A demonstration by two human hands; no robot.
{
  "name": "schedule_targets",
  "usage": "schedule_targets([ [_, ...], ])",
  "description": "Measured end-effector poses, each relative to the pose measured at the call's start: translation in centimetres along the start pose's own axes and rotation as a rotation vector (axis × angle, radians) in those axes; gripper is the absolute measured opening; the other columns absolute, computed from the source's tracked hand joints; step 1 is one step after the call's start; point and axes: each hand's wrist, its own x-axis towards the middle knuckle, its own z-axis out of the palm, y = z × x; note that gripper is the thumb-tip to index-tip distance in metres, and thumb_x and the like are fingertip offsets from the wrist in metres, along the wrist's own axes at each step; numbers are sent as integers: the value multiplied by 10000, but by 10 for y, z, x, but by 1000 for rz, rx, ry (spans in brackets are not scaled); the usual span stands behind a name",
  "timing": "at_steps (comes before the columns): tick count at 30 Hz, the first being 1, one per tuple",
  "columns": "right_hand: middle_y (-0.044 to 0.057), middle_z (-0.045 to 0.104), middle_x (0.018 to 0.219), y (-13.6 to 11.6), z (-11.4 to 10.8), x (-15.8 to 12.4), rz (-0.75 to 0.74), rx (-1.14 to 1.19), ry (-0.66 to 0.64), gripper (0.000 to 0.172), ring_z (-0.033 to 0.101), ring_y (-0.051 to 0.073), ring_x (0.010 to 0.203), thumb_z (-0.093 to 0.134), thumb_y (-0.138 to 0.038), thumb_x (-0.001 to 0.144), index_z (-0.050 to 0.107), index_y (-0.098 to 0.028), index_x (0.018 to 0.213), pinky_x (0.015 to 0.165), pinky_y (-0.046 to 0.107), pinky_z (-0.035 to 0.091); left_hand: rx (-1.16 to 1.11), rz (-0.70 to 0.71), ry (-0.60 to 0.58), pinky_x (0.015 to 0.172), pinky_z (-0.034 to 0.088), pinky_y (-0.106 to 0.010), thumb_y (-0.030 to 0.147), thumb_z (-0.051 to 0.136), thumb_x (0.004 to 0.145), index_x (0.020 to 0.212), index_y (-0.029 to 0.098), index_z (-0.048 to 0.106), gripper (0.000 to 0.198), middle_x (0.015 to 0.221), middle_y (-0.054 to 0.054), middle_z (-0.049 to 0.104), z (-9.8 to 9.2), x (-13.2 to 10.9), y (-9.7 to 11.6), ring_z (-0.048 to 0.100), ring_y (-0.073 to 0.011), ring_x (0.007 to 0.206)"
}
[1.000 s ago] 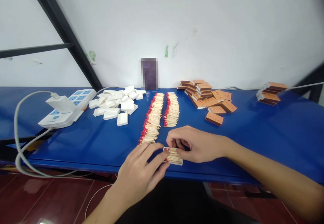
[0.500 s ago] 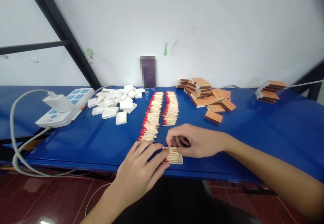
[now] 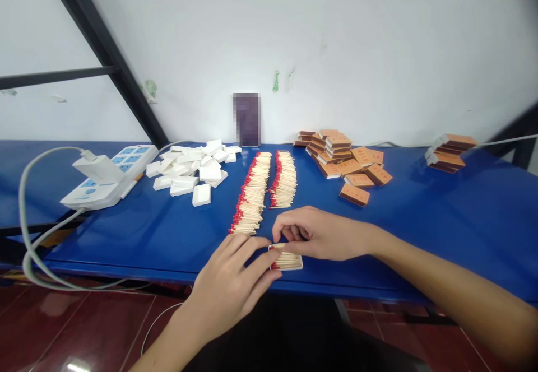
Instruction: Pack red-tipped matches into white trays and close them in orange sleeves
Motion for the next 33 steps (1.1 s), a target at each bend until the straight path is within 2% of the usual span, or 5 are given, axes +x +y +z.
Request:
schedule_targets([
  [11,-57,526,718,-1,2,1,5,-9,-5,213,476,83,624,582,-60,839,624,-171,1017,574,197,402,-33,-8,97,898,486,-384,247,632,955,1213,150,606,276,1128,-98,681,-1,-2,-3,607,-231,1013],
  [16,-39,544,743,-2,3,-1,19,-56,12,165,498,101,640,616,-239,915,640,-181,1067,590,221,416,-26,-138,198,841,474,-347,113,600,930,1092,174,664,185,1054,-81,651,-18,-13,-18,586,-194,953],
  [20,14,627,957,-5,3,-1,-19,-110,-6,429,560,143,770,746,-415,836,640,-213,1199,719,273,460,53,-193,203,754,462,-325,118,596,929,997,176,684,125,946,-63,606,-19,-19,-26,542,-173,838],
  [24,36,638,1107,-4,2,-1,-39,-122,-22,594,581,186,912,810,-437,766,606,-244,1289,817,308,462,110,-176,171,752,470,-345,152,589,934,1027,169,687,136,957,-78,601,-12,-18,-24,532,-193,835],
  [33,34,642,1099,-2,3,-2,-46,-141,-33,585,596,201,947,793,-466,789,603,-249,1298,833,323,461,94,-174,115,811,469,-367,147,576,943,1121,156,683,208,1021,-93,606,-13,-17,-24,529,-218,915],
])
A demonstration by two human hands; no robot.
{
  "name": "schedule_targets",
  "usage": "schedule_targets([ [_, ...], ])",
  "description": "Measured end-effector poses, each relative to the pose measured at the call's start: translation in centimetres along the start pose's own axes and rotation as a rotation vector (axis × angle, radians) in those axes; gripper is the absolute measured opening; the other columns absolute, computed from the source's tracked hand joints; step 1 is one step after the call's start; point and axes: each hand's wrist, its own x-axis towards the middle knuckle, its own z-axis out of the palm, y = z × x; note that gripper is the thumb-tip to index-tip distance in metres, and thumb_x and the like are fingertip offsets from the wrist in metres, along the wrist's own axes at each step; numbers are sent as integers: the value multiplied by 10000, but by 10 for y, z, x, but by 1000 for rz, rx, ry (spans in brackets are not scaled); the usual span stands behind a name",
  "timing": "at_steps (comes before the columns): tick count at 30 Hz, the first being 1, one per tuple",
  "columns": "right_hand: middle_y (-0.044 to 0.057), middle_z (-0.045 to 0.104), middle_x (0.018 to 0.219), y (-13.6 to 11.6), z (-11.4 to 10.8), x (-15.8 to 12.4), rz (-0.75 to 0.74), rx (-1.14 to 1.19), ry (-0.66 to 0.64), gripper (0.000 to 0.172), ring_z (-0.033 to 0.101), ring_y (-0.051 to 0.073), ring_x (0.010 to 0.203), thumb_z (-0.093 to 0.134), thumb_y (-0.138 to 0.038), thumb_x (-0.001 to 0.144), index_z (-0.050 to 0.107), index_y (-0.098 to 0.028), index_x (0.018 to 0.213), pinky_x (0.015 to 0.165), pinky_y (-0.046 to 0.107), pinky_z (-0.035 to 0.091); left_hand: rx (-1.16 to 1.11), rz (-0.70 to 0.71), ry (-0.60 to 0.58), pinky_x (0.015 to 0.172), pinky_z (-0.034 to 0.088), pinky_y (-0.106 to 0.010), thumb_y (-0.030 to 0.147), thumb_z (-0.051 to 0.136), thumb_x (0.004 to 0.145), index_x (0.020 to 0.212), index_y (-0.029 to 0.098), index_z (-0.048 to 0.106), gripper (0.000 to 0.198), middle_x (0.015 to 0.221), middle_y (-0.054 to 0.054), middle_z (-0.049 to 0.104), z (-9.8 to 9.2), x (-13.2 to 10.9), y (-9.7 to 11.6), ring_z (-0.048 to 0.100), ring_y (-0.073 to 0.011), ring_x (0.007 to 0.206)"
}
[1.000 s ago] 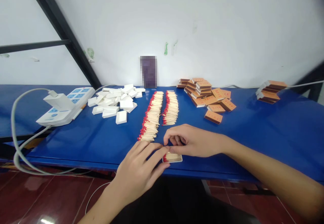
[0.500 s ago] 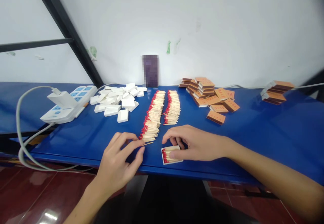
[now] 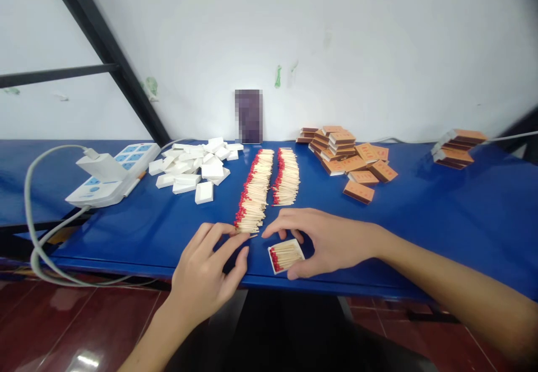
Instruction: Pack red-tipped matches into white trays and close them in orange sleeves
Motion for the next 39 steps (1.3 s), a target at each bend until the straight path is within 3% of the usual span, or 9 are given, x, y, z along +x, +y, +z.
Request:
schedule_targets([
  [14,60,617,1055,-4,6,-1,-23,-131,26,609,602,208,900,747,-456,828,578,-218,1362,777,324,462,31,-15,-45,776,466,-370,173,556,956,1163,140,669,238,993,-95,577,0,0,1,519,-223,886],
  [20,55,607,980,-6,17,0,-69,-337,68,674,590,209,817,732,-470,807,560,-191,1395,692,310,429,4,-12,23,761,458,-348,145,571,941,1010,154,675,125,922,-71,569,2,0,2,522,-201,837],
  [25,66,635,986,-1,19,0,-97,-382,96,659,602,217,827,702,-493,829,567,-174,1389,719,321,435,36,-37,74,765,456,-358,150,581,932,1075,151,648,159,960,-82,583,4,-2,1,531,-209,846],
  [33,76,620,967,-3,26,5,-148,-540,91,610,540,190,724,563,-576,928,541,-206,1413,644,305,365,57,-71,58,755,454,-367,164,555,932,924,176,623,69,937,-75,579,5,-2,2,522,-205,823],
  [39,68,619,960,-2,25,4,-157,-558,93,598,533,187,713,552,-565,939,530,-213,1422,627,309,354,69,-65,67,764,455,-377,158,544,931,1013,155,635,123,967,-88,588,4,-1,2,527,-214,846],
])
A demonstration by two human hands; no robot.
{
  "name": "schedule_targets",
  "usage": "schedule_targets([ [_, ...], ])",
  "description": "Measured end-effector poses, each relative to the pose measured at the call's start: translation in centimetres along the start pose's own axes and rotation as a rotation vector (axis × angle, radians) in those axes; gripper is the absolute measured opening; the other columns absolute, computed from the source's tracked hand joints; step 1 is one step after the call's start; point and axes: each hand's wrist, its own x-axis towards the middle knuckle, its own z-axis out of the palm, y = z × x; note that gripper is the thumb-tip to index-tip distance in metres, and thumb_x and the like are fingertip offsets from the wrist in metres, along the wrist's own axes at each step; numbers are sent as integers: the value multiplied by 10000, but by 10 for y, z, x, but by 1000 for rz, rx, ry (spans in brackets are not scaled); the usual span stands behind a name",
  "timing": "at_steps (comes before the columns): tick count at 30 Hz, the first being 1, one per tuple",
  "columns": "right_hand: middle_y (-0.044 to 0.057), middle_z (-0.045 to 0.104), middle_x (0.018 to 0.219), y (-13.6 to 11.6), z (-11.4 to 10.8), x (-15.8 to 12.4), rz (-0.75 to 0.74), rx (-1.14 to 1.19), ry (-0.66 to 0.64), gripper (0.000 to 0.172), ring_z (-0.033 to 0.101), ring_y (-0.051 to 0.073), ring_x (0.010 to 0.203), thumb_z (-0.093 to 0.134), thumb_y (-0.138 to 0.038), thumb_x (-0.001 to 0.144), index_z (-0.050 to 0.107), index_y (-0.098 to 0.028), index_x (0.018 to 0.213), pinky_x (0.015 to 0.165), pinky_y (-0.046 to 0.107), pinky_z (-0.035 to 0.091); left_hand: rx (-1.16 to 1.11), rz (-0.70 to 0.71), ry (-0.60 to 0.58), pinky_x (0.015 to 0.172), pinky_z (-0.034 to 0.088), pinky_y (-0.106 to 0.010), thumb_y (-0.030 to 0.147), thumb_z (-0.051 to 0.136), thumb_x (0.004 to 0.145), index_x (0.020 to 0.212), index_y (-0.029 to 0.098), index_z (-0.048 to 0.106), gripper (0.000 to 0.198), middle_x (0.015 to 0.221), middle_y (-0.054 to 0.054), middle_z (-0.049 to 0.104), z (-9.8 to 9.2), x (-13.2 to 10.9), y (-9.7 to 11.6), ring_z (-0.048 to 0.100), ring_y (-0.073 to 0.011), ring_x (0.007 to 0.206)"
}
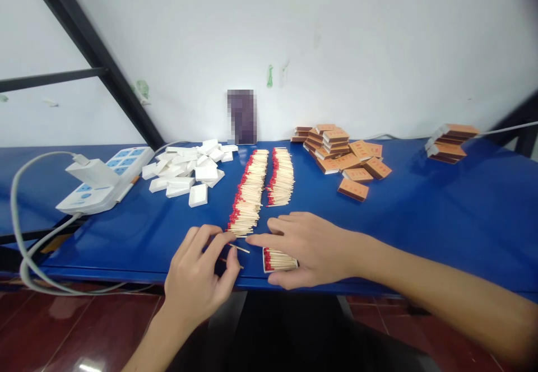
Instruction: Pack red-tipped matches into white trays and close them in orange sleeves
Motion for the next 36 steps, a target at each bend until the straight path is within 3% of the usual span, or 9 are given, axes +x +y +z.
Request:
schedule_targets([
  [7,67,621,966,0,2,0,9,3,11,606,537,190,713,546,-565,941,535,-186,1414,627,319,359,4,-4,-37,761,453,-383,109,493,915,1077,151,658,235,986,-94,582,-2,-2,-1,519,-226,858],
  [16,68,616,962,0,0,0,18,16,3,559,541,186,722,548,-548,945,564,-188,1372,652,311,377,-18,-35,-59,789,440,-382,128,496,934,1037,149,655,190,993,-91,577,-1,-1,0,522,-227,876],
  [22,52,609,943,0,0,0,21,-3,-4,556,522,182,704,554,-542,942,555,-211,1389,632,304,344,67,-219,-84,814,393,-410,300,564,944,1014,230,662,140,1012,-59,592,0,11,4,514,-253,917],
  [26,50,611,944,0,1,0,10,-4,-3,544,503,172,683,556,-523,943,553,-218,1394,629,298,326,48,-321,-59,810,373,-411,309,544,958,1037,230,616,133,1023,-55,593,0,19,5,507,-260,936],
  [31,37,613,925,2,0,-1,-19,-5,-12,543,509,174,686,546,-506,952,533,-231,1420,633,300,318,-224,-142,112,751,369,-368,142,458,957,817,186,515,157,890,-49,532,-9,5,1,492,-200,830],
  [34,37,617,928,3,0,-1,-20,7,-8,556,523,179,709,563,-512,940,538,-228,1418,636,300,320,-298,74,74,697,349,-353,75,454,906,727,167,493,204,883,-63,507,-12,-5,-2,448,-180,774],
  [36,34,618,922,3,0,-1,-15,20,0,554,525,179,712,573,-506,935,544,-226,1412,637,300,322,-277,138,31,702,358,-362,68,477,886,723,159,516,190,909,-81,520,-11,-8,-2,455,-192,802],
])
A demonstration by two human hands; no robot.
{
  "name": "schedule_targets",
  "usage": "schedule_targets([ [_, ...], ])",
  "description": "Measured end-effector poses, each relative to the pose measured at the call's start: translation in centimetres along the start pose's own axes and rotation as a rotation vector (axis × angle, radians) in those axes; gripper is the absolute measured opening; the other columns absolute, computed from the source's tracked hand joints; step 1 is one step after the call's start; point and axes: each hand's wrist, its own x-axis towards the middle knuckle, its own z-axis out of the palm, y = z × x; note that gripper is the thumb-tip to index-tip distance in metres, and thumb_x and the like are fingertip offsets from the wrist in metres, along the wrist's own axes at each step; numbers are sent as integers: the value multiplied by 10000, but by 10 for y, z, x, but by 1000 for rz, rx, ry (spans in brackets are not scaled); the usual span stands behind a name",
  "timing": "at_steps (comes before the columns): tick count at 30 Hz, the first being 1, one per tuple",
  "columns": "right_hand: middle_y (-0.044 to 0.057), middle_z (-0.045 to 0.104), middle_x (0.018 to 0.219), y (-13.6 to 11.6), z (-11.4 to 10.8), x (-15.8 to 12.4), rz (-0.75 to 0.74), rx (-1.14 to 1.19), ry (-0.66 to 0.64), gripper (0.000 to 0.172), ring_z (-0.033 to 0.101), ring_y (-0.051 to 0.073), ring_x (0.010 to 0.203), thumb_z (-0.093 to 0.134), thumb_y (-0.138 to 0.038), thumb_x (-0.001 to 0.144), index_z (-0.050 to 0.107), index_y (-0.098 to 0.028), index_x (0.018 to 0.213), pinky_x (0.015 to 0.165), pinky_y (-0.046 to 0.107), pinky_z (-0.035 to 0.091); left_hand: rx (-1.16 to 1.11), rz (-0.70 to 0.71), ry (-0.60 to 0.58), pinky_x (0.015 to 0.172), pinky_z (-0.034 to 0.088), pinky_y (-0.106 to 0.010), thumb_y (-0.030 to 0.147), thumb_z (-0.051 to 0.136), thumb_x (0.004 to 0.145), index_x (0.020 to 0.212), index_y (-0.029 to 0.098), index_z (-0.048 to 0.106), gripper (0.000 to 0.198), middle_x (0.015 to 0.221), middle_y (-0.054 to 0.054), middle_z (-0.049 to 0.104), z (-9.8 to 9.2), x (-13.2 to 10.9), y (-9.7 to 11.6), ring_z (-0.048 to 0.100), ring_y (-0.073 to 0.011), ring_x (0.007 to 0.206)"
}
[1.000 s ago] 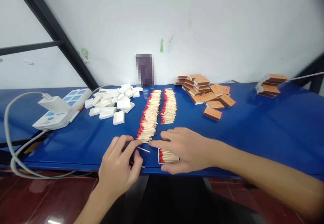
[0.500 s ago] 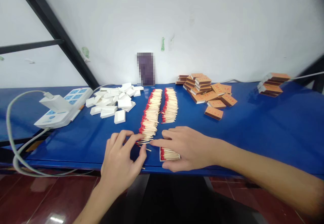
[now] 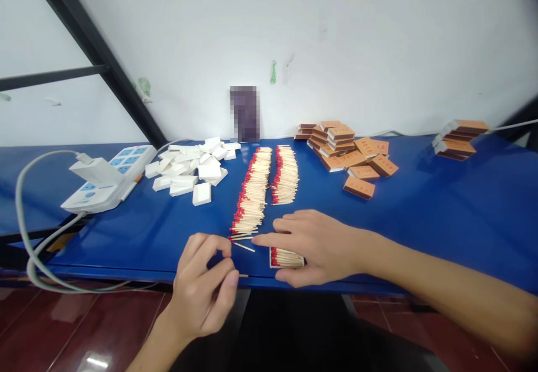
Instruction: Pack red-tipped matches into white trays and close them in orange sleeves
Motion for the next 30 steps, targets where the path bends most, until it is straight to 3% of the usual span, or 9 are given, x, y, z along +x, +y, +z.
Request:
schedule_targets([
  [4,29,624,931,0,-1,1,15,11,0,545,524,174,705,571,-503,939,546,-224,1406,649,305,337,73,-30,-65,727,388,-384,71,519,882,763,152,567,151,923,-97,559,4,3,1,495,-217,851],
  [9,30,621,920,-1,-2,1,22,30,-7,530,529,173,718,563,-499,949,553,-219,1398,642,299,337,114,-80,-41,727,406,-383,58,515,869,883,150,596,123,941,-100,582,5,3,2,496,-215,843],
  [16,39,629,937,0,-1,1,13,18,-1,536,544,181,723,566,-492,949,548,-213,1406,654,307,360,58,-32,16,701,400,-370,63,522,836,755,149,544,120,914,-103,551,3,1,2,484,-209,820],
  [24,46,632,957,-2,-3,0,23,30,-8,519,573,199,781,565,-490,954,558,-206,1389,683,314,383,150,-70,9,703,410,-384,68,539,837,808,146,598,102,918,-110,590,8,3,1,507,-219,805],
  [30,31,596,911,-1,-3,0,3,10,-18,483,498,170,696,530,-505,967,577,-256,1379,638,301,324,220,-116,31,678,403,-370,78,518,849,778,151,589,123,866,-95,588,10,3,2,491,-206,748],
])
